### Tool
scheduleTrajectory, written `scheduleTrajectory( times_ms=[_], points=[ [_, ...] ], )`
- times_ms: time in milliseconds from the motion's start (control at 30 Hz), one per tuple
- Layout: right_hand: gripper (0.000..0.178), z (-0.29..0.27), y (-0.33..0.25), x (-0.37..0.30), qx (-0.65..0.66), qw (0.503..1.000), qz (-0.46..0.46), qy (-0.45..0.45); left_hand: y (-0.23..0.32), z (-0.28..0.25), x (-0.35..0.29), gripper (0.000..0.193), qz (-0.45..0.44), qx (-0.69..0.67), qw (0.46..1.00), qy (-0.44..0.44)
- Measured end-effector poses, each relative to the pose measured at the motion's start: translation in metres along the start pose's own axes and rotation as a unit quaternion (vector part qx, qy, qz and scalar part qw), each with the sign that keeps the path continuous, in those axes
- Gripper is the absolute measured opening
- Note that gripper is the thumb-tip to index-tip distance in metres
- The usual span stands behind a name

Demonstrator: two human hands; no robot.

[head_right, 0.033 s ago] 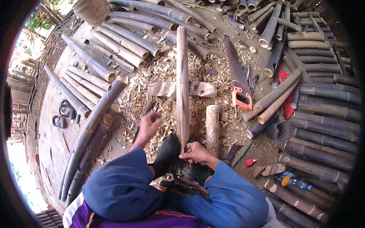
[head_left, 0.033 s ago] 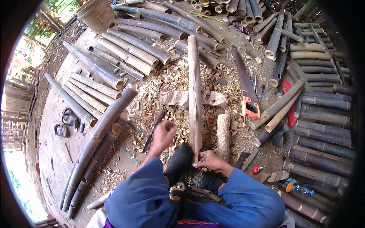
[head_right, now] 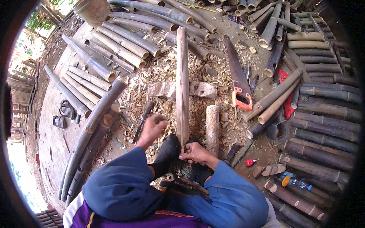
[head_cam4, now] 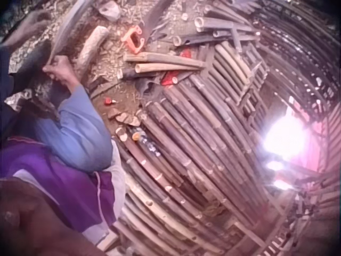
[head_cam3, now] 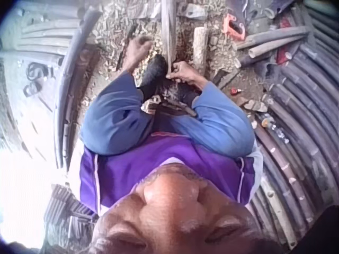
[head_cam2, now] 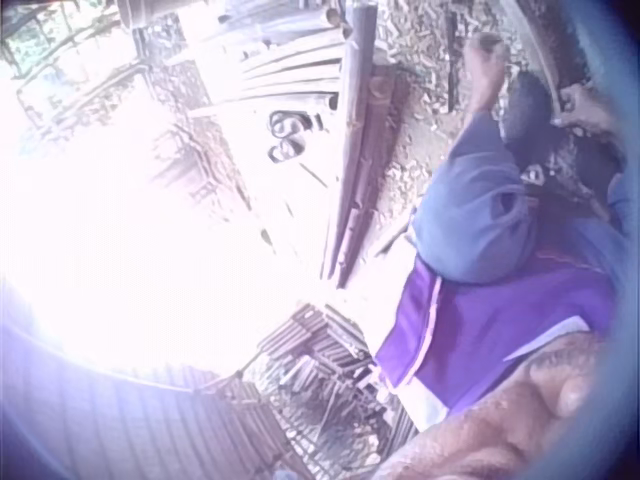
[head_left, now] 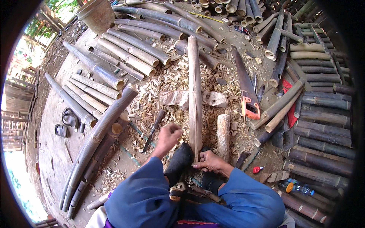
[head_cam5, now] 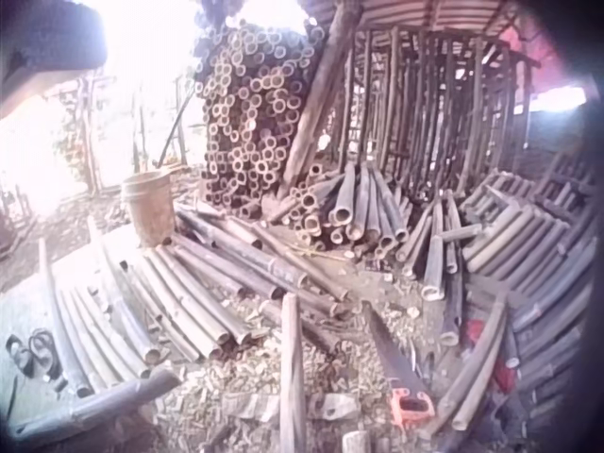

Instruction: The person splits a long bamboo pole in half using a metal wedge and a wooden mallet. They repeatedly strike the wedge to drive it through the bamboo, then use a knife to refine the split and separate the halves.

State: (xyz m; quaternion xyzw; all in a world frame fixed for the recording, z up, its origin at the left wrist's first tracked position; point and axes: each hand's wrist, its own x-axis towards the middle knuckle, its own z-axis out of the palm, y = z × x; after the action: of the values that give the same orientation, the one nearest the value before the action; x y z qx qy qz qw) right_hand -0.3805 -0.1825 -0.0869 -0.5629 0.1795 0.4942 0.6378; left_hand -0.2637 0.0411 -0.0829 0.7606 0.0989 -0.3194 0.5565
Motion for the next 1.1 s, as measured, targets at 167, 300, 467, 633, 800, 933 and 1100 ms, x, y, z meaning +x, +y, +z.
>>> scheduleTrajectory(
  times_ms=[167,300,467,633,800,933,1100],
  points=[
    [0.029,-0.003,0.019,-0.008,-0.027,0.992,-0.050,-0.114,-0.002,0.028,-0.006,0.028,-0.083,-0.103,0.983,-0.124],
    [0.028,0.004,0.018,-0.039,-0.032,0.984,-0.005,-0.174,0.004,0.030,-0.009,0.035,-0.087,-0.037,0.983,-0.157],
    [0.025,0.004,0.016,-0.043,0.060,0.968,-0.005,-0.243,0.010,0.046,-0.017,0.053,-0.254,-0.256,0.909,-0.207],
    [0.024,0.009,0.041,-0.017,-0.031,0.966,-0.060,-0.248,0.003,0.081,-0.023,0.045,-0.291,-0.377,0.865,-0.159],
    [0.033,0.025,0.013,-0.035,-0.056,0.942,-0.062,-0.324,0.017,0.072,-0.053,0.047,-0.244,-0.385,0.874,-0.168],
    [0.031,0.028,0.020,-0.025,-0.118,0.937,-0.090,-0.317,0.013,0.064,-0.063,0.049,-0.214,-0.383,0.875,-0.203],
    [0.042,0.023,0.024,-0.043,-0.137,0.944,-0.110,-0.278,0.023,0.058,-0.073,0.051,-0.172,-0.360,0.861,-0.314]
  ],
)
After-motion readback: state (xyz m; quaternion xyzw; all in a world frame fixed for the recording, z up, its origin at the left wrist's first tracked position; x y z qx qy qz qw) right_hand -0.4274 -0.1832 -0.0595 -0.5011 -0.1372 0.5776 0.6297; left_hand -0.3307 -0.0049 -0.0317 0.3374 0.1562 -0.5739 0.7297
